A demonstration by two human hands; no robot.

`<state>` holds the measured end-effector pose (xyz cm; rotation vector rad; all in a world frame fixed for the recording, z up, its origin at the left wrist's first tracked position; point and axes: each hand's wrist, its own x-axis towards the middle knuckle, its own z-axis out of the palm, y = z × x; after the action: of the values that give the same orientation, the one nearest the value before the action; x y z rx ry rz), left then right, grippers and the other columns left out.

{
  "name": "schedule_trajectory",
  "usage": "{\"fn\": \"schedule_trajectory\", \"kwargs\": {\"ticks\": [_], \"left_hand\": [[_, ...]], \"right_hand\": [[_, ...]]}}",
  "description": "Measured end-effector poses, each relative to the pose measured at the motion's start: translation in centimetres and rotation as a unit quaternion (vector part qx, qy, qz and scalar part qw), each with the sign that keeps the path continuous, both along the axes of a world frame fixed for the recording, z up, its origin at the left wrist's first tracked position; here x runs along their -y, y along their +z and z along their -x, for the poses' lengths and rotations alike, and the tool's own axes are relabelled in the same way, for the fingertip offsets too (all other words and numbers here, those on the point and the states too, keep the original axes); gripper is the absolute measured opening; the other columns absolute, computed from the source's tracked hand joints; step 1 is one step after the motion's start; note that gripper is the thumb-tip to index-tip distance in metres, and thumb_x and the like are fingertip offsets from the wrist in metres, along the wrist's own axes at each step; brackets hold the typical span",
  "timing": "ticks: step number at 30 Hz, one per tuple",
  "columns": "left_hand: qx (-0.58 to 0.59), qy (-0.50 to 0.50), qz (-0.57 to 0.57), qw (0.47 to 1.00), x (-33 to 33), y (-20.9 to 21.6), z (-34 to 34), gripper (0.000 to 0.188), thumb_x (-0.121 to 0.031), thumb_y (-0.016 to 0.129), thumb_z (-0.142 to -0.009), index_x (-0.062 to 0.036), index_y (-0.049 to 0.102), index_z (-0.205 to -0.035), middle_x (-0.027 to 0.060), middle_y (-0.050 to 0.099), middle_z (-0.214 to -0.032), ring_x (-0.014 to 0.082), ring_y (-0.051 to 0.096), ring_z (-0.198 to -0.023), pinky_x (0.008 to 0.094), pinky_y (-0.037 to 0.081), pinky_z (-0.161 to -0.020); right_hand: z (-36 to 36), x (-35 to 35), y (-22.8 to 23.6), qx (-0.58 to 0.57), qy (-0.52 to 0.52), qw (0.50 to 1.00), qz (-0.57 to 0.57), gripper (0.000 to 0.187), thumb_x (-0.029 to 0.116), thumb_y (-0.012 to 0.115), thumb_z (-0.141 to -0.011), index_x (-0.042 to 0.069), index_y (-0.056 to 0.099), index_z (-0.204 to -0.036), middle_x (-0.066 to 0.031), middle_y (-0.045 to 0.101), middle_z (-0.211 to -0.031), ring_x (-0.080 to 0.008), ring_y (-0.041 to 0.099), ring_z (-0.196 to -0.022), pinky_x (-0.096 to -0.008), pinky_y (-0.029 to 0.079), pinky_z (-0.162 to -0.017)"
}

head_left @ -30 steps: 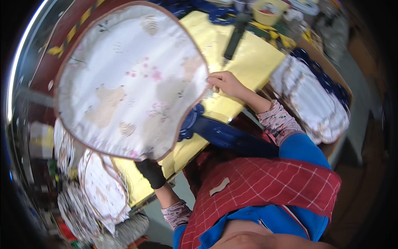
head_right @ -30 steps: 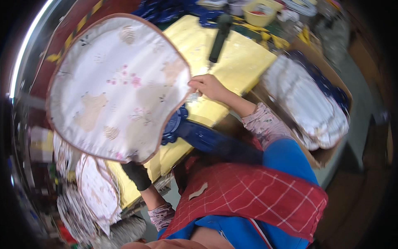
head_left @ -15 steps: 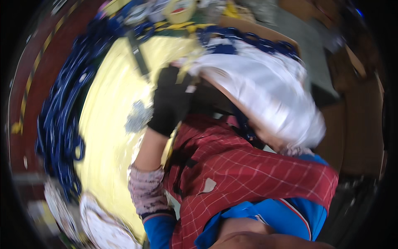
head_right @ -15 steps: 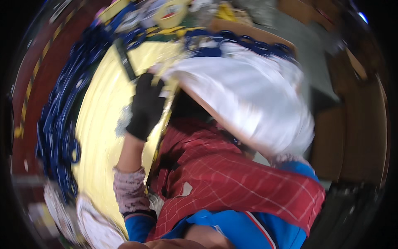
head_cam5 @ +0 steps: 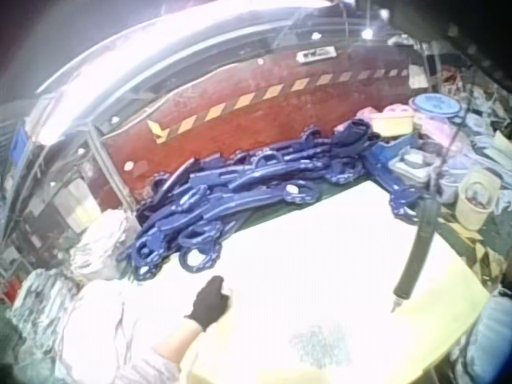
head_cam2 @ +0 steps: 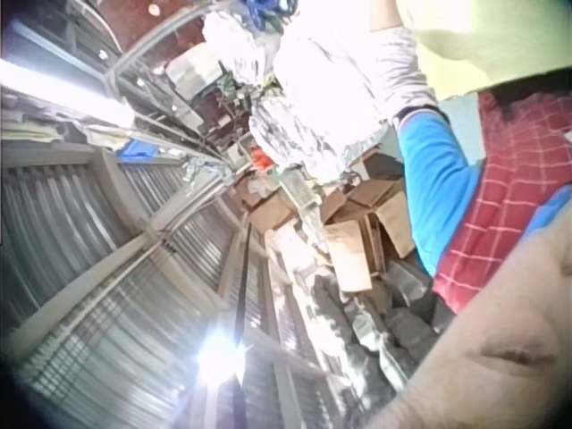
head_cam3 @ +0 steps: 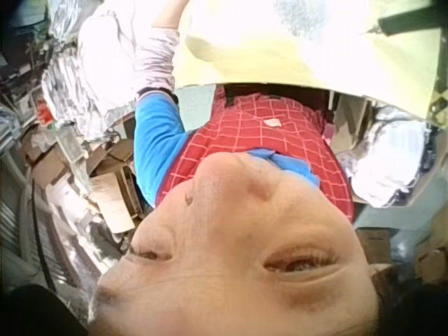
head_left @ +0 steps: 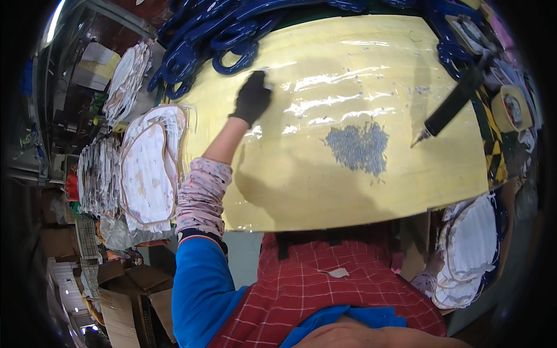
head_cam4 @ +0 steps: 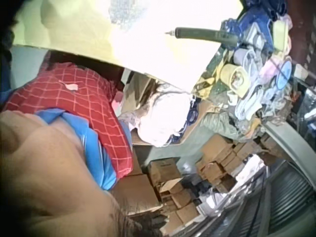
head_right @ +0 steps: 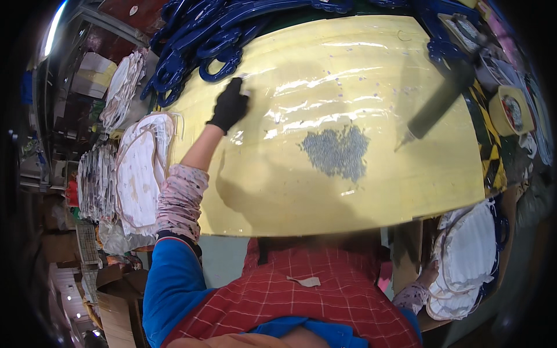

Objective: The person repeatedly assembles hand mirrors by inserting a white plastic rod into a blue plastic handle and securing it with a hot glue gun. They pick up each handle, insert the rod, apply glue, and place the finished unit into a cardboard box.

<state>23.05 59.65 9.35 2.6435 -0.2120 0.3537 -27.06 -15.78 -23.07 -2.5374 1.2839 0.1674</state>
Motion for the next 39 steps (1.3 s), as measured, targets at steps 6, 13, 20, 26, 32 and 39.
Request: {"fn": "schedule_trajectory", "kwargs": {"ticks": [6, 13, 20, 26, 32, 39], "left_hand": [[-0.072, 0.123, -0.27, 0.952, -10.7, 0.2, -9.1, 0.032, -0.018, 0.06, -0.083, -0.0102, 0.057, -0.115, 0.0176, 0.058, -0.117, 0.0423, 0.06, -0.104, 0.0508, 0.052, -0.084], [0.017, -0.011, -0.162, 0.987, -6.3, 3.0, 1.4, 0.052, -0.032, 0.079, -0.078, -0.0021, 0.062, -0.117, 0.0178, 0.069, -0.099, 0.0342, 0.068, -0.088, 0.0388, 0.054, -0.077], [0.101, 0.153, 0.436, 0.881, -6.0, 5.7, 22.5, 0.038, -0.03, 0.07, -0.087, 0.0, 0.06, -0.108, 0.0029, 0.058, -0.073, 0.0097, 0.053, -0.055, 0.0224, 0.038, -0.046], [-0.019, 0.049, 0.687, 0.724, -3.1, 4.8, 34.5, 0.057, -0.052, 0.061, -0.092, 0.0004, 0.056, -0.114, -0.0034, 0.041, -0.063, 0.0066, 0.038, -0.048, 0.0213, 0.03, -0.045], [-0.148, -0.018, 0.857, 0.493, -1.1, 6.3, 38.1, 0.058, -0.06, 0.044, -0.098, -0.0039, 0.055, -0.107, 0.0009, 0.051, -0.071, 0.0123, 0.047, -0.055, 0.0266, 0.041, -0.053], [0.051, 0.328, -0.232, 0.914, -12.8, 2.6, 36.0, 0.031, -0.018, 0.069, -0.083, -0.0055, 0.057, -0.109, 0.0139, 0.059, -0.099, 0.0359, 0.057, -0.098, 0.0452, 0.047, -0.082]], "right_hand": [[-4.6, -0.7, 1.1, 0.173, -0.101, 0.933, -0.298, 0.036, 0.037, 0.056, -0.093, 0.007, 0.065, -0.111, -0.0183, 0.069, -0.098, -0.0354, 0.067, -0.093, -0.0459, 0.053, -0.076], [-17.9, -8.1, 22.0, 0.543, -0.02, 0.836, -0.077, 0.022, 0.008, 0.049, -0.1, -0.001, 0.062, -0.115, -0.0092, 0.066, -0.109, -0.0189, 0.064, -0.087, -0.0296, 0.052, -0.076], [-31.5, -32.9, 37.5, 0.513, 0.47, 0.714, -0.082, 0.027, -0.009, 0.062, -0.086, -0.003, 0.06, -0.112, -0.0188, 0.062, -0.112, -0.0306, 0.06, -0.105, -0.0392, 0.05, -0.091], [-36.5, -47.8, 40.8, 0.44, 0.747, 0.477, 0.147, 0.054, 0.013, 0.059, -0.085, 0.025, 0.056, -0.137, -0.0062, 0.05, -0.143, -0.0287, 0.043, -0.137, -0.053, 0.029, -0.113], [-34.9, -49.3, 47.6, 0.522, 0.752, 0.34, 0.216, 0.035, 0.005, 0.067, -0.083, 0.009, 0.068, -0.117, -0.0122, 0.07, -0.114, -0.03, 0.066, -0.11, -0.044, 0.049, -0.097], [-31.2, -40.7, 48.8, 0.252, 0.726, 0.635, -0.079, 0.039, 0.013, 0.075, -0.074, -0.001, 0.061, -0.107, -0.0151, 0.067, -0.095, -0.0254, 0.067, -0.084, -0.0328, 0.051, -0.078]]}}
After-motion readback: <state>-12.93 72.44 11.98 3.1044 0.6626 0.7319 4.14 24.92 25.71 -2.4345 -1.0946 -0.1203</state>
